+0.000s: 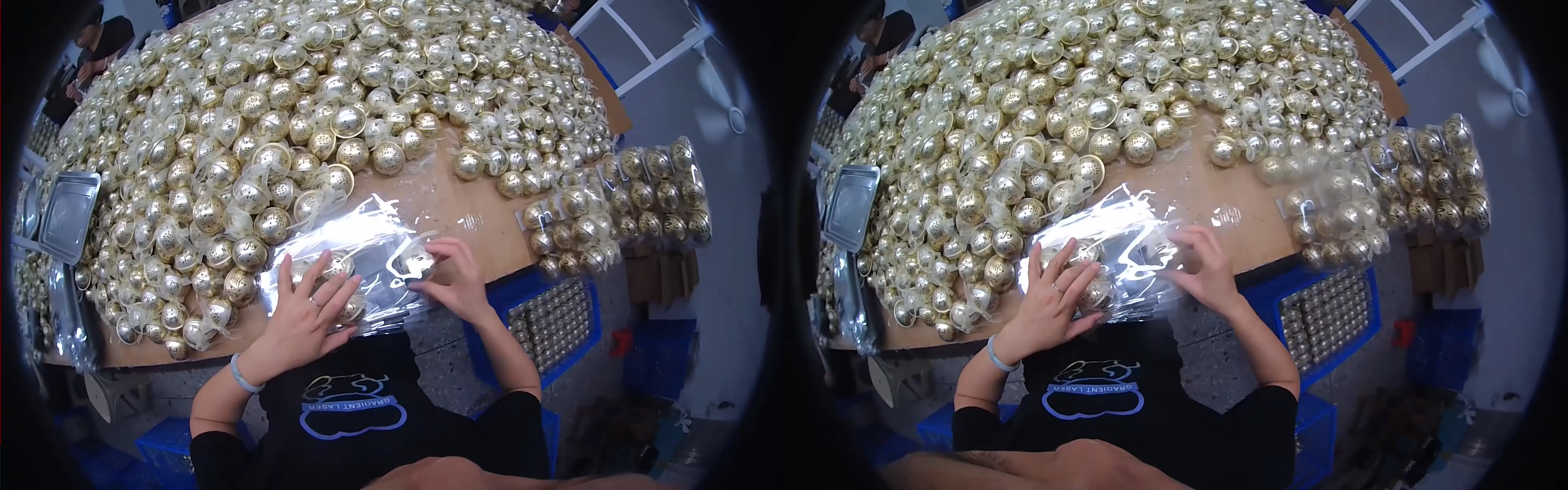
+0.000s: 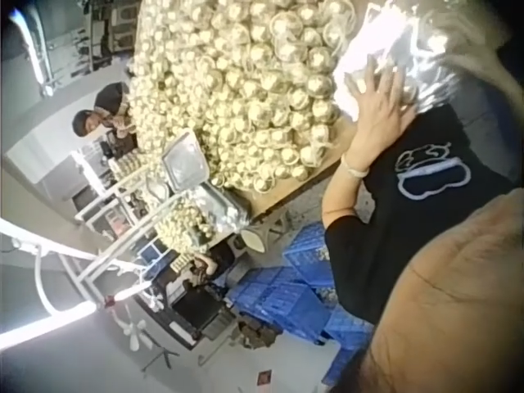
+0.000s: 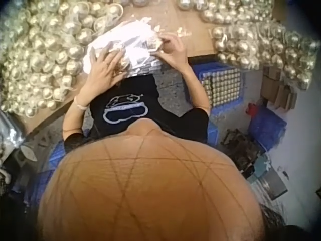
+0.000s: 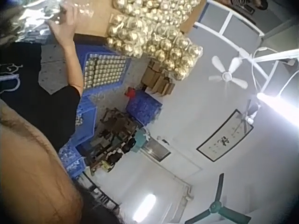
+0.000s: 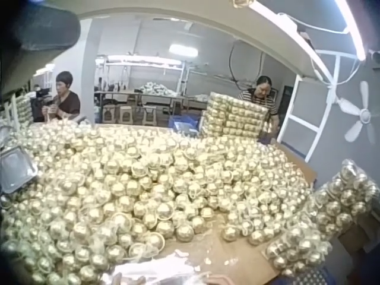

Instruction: Packing gold Christmas ornaments into clear plastic bags at a factory workbench.

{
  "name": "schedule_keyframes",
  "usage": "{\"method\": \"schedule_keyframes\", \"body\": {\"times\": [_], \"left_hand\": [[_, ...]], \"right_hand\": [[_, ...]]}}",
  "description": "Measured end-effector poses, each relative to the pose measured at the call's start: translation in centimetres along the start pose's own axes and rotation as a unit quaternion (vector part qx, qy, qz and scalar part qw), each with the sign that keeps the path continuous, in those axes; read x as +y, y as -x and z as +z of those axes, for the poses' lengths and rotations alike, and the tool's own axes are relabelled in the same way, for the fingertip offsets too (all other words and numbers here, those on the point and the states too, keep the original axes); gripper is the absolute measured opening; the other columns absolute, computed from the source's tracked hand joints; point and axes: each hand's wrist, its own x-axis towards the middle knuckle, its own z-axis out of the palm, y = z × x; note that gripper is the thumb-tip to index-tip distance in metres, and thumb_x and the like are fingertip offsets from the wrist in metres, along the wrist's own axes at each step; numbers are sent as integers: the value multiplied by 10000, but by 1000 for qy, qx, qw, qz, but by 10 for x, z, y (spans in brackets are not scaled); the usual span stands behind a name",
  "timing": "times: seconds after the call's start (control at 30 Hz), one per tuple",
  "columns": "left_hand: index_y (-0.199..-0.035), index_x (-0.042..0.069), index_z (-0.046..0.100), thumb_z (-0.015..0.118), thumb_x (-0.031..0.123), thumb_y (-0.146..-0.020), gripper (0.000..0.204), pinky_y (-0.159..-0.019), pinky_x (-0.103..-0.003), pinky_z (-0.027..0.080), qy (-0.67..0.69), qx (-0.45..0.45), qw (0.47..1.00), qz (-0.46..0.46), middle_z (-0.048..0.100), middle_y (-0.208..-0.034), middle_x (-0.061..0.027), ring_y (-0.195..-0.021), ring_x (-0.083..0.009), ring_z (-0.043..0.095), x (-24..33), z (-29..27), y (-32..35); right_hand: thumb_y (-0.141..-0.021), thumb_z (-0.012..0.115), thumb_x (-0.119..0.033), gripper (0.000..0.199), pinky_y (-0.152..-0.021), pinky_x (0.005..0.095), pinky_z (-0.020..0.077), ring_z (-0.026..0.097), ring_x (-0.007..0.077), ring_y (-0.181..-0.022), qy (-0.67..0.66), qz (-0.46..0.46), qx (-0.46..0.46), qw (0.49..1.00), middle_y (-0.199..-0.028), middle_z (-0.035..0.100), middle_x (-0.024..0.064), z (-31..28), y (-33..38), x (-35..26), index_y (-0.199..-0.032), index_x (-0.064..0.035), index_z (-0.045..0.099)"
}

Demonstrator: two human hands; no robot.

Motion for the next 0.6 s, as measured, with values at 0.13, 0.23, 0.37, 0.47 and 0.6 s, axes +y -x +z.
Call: {"method": "schedule_keyframes", "body": {"times": [0.13, 0.23, 0.37, 0.47, 0.6], "left_hand": [[-1459, 247, 494, 746, 441, -785, 745, -1096, -730, 159, 11, 1, 1000, 8, 551, -1337, -93, -1408, -382, 366, -1, -2, 0], [-1409, 288, 562, 781, 390, -751, 701, -1116, -716, 148, -4, 3, 1000, 27, 494, -1306, -93, -1410, -396, 354, -2, -5, -1], [-1412, 265, 559, 784, 377, -749, 709, -1108, -715, 142, 22, -4, 999, 29, 494, -1386, -68, -1417, -406, 342, -3, -5, -1], [-1385, 219, 574, 738, 392, -793, 638, -1065, -757, 137, -8, -21, 999, 40, 440, -1528, 1, -1436, -412, 298, 2, -5, -7], [-1387, 181, 562, 695, 406, -827, 618, -1035, -775, 157, -42, -57, 997, 27, 357, -1592, 61, -1458, -417, 252, 1, -7, -7]], "right_hand": [[-628, 916, -59, 511, -940, 335, 514, 638, 216, -1085, -197, 48, -97, 974, -1129, 671, 98, 32, -20, -11, -1082, -33, 684], [-645, 885, 2, 471, -929, 324, 523, 649, 202, -1077, -236, -20, -72, 969, -1111, 680, 92, 51, -35, 11, -1081, -28, 711], [-670, 832, 87, 455, -955, 311, 548, 643, 186, -1075, -192, 15, -18, 981, -1175, 604, 90, 58, -21, 6, -1092, 4, 686], [-682, 817, 85, 471, -898, 312, 576, 640, 201, -1083, -307, 102, 12, 946, -1189, 562, 88, 56, -26, -6, -1113, -12, 656], [-739, 797, -53, 488, -827, 376, 533, 626, 277, -997, -42, 80, 4, 996, -1130, 574, 126, -5, -71, 39, -1190, -32, 612]]}}
